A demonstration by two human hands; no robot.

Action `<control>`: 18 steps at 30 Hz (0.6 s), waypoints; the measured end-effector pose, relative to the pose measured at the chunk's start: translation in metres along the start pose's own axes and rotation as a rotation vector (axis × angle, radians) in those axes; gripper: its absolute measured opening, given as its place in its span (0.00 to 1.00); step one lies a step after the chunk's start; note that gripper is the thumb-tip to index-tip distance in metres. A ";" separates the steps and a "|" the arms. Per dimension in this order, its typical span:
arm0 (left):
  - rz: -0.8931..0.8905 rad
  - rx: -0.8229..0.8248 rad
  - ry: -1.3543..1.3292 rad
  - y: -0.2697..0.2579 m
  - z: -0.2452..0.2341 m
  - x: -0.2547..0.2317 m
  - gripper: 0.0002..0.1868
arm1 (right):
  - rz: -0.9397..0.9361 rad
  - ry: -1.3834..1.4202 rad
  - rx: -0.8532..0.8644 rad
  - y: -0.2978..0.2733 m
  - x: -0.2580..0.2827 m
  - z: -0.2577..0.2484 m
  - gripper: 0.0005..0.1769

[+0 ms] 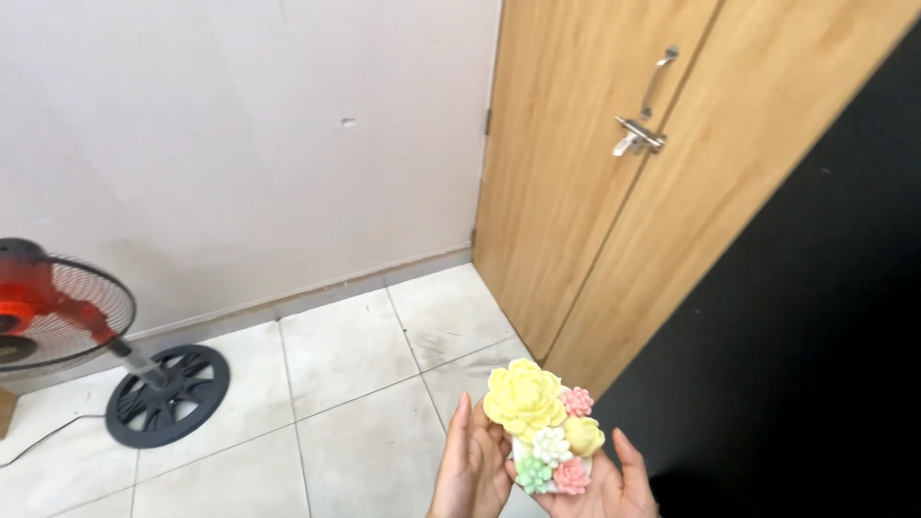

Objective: The recorder selects various flower-shaped decorative candles from a shelf and packages them individually into small plastic bags using twist ties.

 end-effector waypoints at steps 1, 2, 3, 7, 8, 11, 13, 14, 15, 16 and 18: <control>0.013 -0.046 -0.031 0.002 -0.011 -0.013 0.43 | 0.060 0.007 -0.059 0.016 -0.007 -0.013 0.44; 0.044 -0.064 -0.033 0.006 -0.025 -0.024 0.43 | 0.093 0.016 -0.050 0.033 -0.013 -0.021 0.44; 0.082 -0.090 -0.043 0.010 -0.039 -0.034 0.43 | 0.098 0.027 -0.046 0.049 -0.017 -0.030 0.43; 0.250 -0.174 -0.035 0.016 -0.064 -0.089 0.44 | 0.236 0.127 -0.018 0.117 -0.036 -0.051 0.41; 0.285 -0.201 -0.037 0.014 -0.073 -0.103 0.44 | 0.277 0.143 -0.011 0.134 -0.045 -0.053 0.41; 0.397 -0.294 -0.009 0.017 -0.092 -0.138 0.45 | 0.382 0.101 -0.230 0.181 -0.060 -0.083 0.44; 0.502 -0.346 -0.048 0.021 -0.103 -0.165 0.44 | 0.487 0.135 -0.159 0.218 -0.073 -0.086 0.44; 0.545 -0.377 -0.049 0.026 -0.111 -0.179 0.44 | 0.537 0.148 -0.148 0.238 -0.077 -0.089 0.44; 0.588 -0.402 -0.048 0.028 -0.119 -0.191 0.45 | 0.577 0.135 -0.165 0.257 -0.083 -0.095 0.43; 0.630 -0.428 -0.056 0.025 -0.126 -0.197 0.45 | 0.618 0.116 -0.187 0.267 -0.091 -0.100 0.43; 0.702 -0.486 -0.041 0.013 -0.131 -0.215 0.45 | 0.706 0.121 -0.145 0.288 -0.110 -0.099 0.43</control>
Point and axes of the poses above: each hand's wrist, its own y-axis towards the middle knuckle, its own z-axis out of the palm, x = y × z, the point moved 9 cm from there along y, towards the middle knuckle, and after that the axes turned 6 degrees about y, right-handed, at the moved point
